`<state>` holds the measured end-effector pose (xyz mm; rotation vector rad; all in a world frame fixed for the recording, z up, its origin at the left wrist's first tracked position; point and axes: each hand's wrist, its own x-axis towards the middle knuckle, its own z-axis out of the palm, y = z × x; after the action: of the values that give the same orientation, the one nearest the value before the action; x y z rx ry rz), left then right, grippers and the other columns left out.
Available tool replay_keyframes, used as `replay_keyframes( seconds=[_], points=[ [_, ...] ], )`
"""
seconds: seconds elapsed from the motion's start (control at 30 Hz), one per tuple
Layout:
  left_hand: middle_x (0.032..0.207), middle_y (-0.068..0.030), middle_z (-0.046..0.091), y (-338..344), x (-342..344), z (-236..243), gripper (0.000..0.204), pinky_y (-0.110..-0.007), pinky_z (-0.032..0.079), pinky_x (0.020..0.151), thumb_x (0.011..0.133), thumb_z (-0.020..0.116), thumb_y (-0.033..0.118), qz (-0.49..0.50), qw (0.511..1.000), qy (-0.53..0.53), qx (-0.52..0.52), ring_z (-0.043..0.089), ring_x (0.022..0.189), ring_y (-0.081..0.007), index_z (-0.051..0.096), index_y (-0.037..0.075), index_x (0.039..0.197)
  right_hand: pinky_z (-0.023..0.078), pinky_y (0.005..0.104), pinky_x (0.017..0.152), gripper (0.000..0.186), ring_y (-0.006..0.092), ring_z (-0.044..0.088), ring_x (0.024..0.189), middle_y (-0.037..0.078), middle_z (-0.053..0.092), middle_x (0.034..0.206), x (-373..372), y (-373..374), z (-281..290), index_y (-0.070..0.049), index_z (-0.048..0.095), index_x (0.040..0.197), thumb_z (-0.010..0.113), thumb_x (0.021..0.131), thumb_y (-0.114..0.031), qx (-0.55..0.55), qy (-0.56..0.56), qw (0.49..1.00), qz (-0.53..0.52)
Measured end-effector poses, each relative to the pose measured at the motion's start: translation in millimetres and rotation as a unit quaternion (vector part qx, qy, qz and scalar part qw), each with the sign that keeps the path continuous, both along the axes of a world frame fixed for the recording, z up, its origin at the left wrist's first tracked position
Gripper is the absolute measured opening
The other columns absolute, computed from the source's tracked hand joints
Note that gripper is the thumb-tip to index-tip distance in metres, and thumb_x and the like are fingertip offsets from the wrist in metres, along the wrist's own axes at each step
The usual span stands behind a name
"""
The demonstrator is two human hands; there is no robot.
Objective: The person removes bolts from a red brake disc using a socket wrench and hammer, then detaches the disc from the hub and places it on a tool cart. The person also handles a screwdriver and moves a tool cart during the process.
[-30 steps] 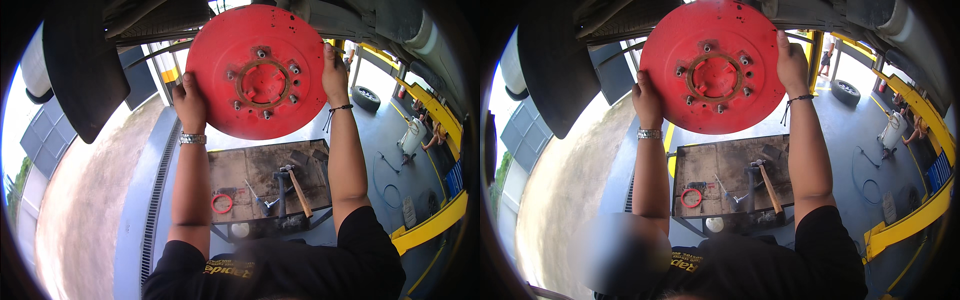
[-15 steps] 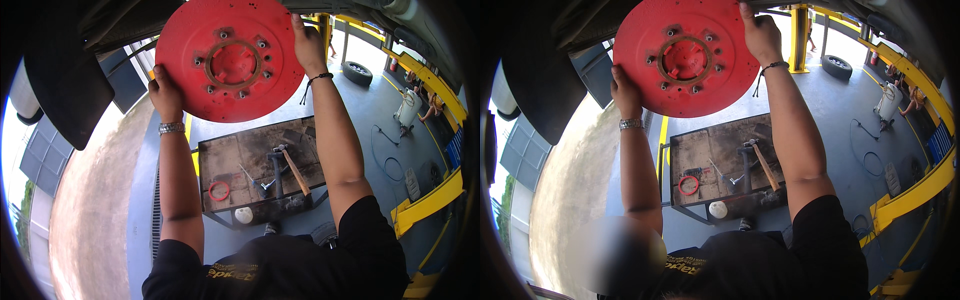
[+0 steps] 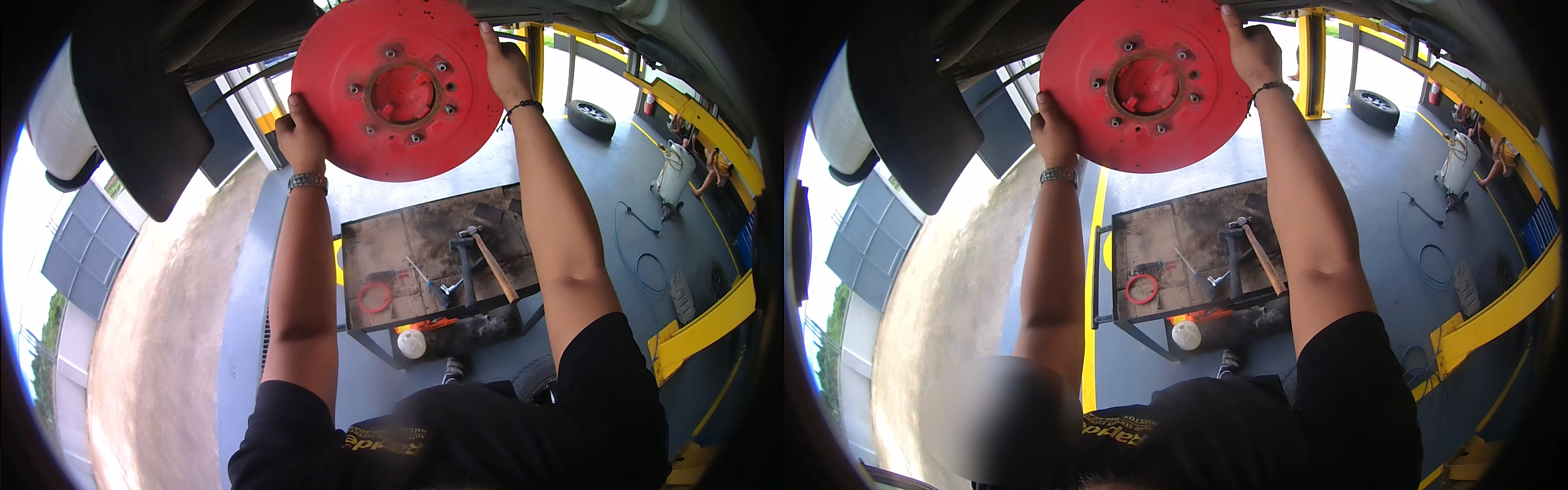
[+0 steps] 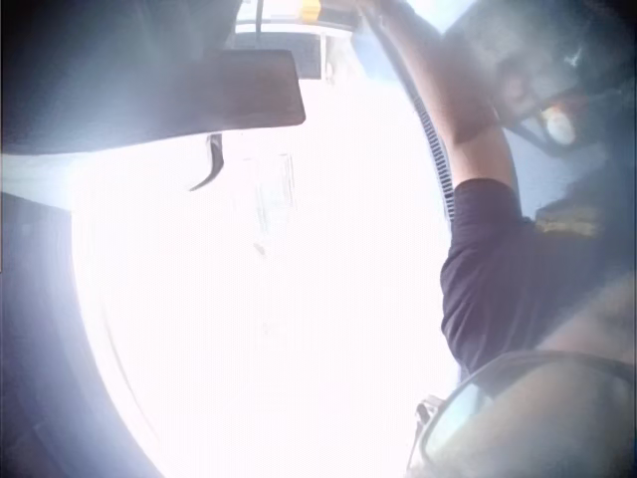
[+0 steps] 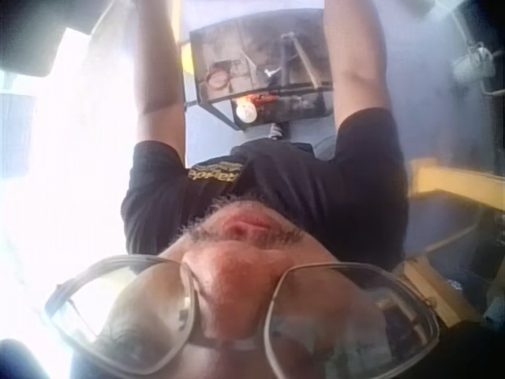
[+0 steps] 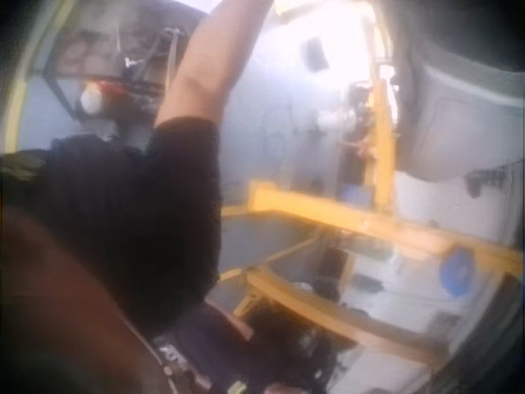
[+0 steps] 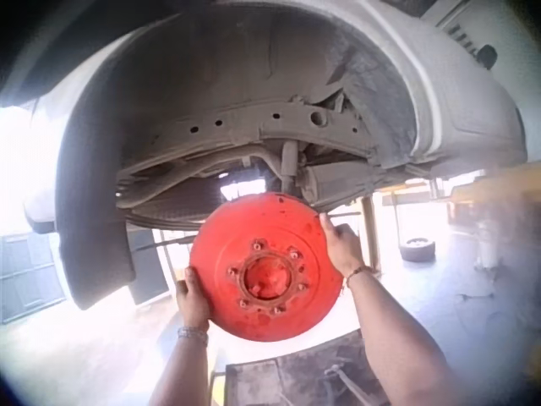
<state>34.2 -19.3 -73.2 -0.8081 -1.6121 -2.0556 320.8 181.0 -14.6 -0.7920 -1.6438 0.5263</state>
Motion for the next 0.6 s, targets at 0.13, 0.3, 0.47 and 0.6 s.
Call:
replay_keyframes(
  seconds=[0.13,0.3,0.47,0.6],
  points=[
    [0.093,-0.0251,0.072,-10.4,-2.0,6.6,0.078,-0.042,0.054,0.084,0.093,0.061,0.069,-0.060,0.998,-0.003,-0.018,0.069,0.089,-0.0320,0.066,-0.008,0.093,0.050,0.0488,0.088,0.100,0.0430,0.068,0.089,0.026,0.070,0.081,-5.5,-15.3,2.3,0.005,0.068,0.074,0.035,0.089,-0.088,0.016,0.036,0.998,-0.040],
    [0.104,-0.0285,0.071,-6.9,-4.5,2.1,0.086,-0.045,0.052,0.092,0.094,0.053,0.075,-0.034,0.998,-0.013,-0.050,0.069,0.100,-0.0371,0.065,-0.009,0.103,0.050,0.0489,0.088,0.098,0.0430,0.068,0.091,0.027,0.070,0.084,3.2,-5.6,9.0,0.005,0.070,0.080,0.036,0.090,-0.086,0.024,-0.014,0.999,-0.021],
    [0.125,-0.0231,0.066,-16.4,1.0,-7.3,0.083,-0.039,0.050,0.097,0.100,0.044,0.071,-0.224,0.972,-0.068,0.013,0.065,0.112,-0.0307,0.059,-0.007,0.125,0.050,0.0450,0.092,0.095,0.0388,0.070,0.101,0.025,0.072,0.098,7.2,18.6,7.0,0.005,0.071,0.099,0.035,0.093,-0.082,0.067,-0.023,0.997,-0.019],
    [0.144,-0.0207,0.055,-15.5,20.1,-36.3,0.083,-0.039,0.044,0.105,0.102,0.043,0.067,-0.301,0.929,-0.189,0.106,0.056,0.128,-0.0279,0.048,-0.005,0.142,0.048,0.0428,0.101,0.082,0.0362,0.066,0.116,0.023,0.072,0.117,-4.1,-31.2,59.2,0.006,0.069,0.118,0.043,0.099,-0.069,0.132,-0.056,0.987,0.075]
  ],
)
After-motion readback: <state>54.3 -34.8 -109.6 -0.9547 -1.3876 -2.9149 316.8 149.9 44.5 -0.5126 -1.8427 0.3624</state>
